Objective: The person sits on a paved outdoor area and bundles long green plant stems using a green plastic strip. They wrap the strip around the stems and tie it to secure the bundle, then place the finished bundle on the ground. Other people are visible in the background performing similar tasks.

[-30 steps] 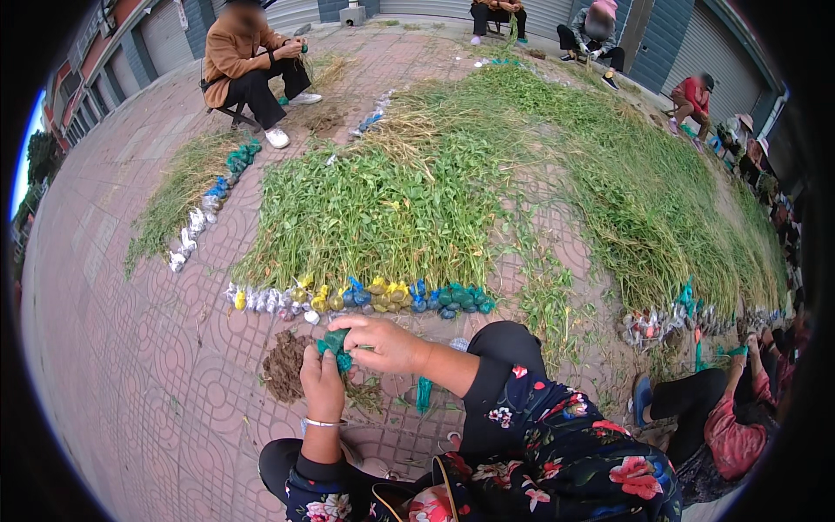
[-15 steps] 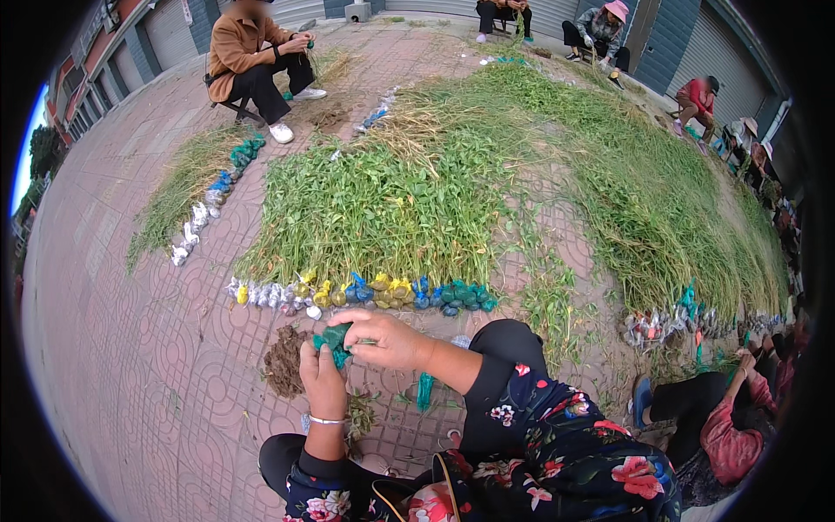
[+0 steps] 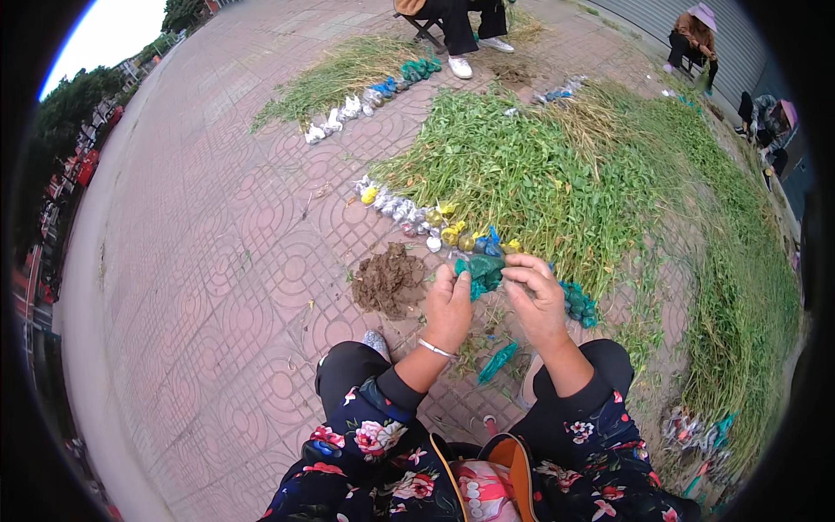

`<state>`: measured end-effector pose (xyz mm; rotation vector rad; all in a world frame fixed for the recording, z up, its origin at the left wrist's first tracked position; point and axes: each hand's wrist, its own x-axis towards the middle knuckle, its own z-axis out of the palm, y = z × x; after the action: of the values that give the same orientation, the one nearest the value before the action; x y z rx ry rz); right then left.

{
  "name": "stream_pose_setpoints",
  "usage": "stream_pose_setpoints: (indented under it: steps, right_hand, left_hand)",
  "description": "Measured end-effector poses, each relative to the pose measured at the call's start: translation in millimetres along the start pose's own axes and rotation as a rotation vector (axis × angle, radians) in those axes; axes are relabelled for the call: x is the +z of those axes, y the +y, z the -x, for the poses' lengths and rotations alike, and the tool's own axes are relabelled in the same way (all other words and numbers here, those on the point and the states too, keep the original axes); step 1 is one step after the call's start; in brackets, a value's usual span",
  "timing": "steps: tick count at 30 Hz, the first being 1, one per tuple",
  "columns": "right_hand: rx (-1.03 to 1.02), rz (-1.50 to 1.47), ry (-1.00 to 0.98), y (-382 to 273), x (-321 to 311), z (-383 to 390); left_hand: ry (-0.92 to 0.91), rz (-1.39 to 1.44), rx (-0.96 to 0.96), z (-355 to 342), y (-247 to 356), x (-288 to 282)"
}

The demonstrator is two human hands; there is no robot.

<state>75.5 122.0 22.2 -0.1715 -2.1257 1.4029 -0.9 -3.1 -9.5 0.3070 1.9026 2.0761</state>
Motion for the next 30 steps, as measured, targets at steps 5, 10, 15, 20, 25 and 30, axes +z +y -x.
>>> stream_pose_setpoints:
  steps: [5, 10, 15, 20, 25, 30]
  right_hand:
    - [0.041, -0.017, 0.051, 4.2, 4.0, 4.7]
    - [0.103, 0.006, 0.012, 7.3, 7.0, 8.9]
    - [0.071, -0.006, 0.055, 11.6, 16.6, 9.5]
    - [0.036, 0.014, 0.073, 3.2, 23.9, 7.6]
    - [0.013, 0.032, 0.068, 2.9, 25.4, 3.3]
    - [0.066, -0.075, 0.098, 0.1, 28.9, 0.6]
  left_hand:
    - [0.059, -0.002, 0.122, -7.0, -34.0, 4.3]
    - [0.070, -0.082, 0.077, -1.8, -5.7, 6.5]
    - [0.107, -0.138, 0.216, 1.2, -4.8, 7.0]
    - [0.098, -0.154, 0.158, 5.3, 3.2, 5.6]
    - [0.084, -0.107, 0.167, -3.7, -16.8, 5.8]
    - [0.073, -0.149, 0.164, 4.2, 5.4, 1.1]
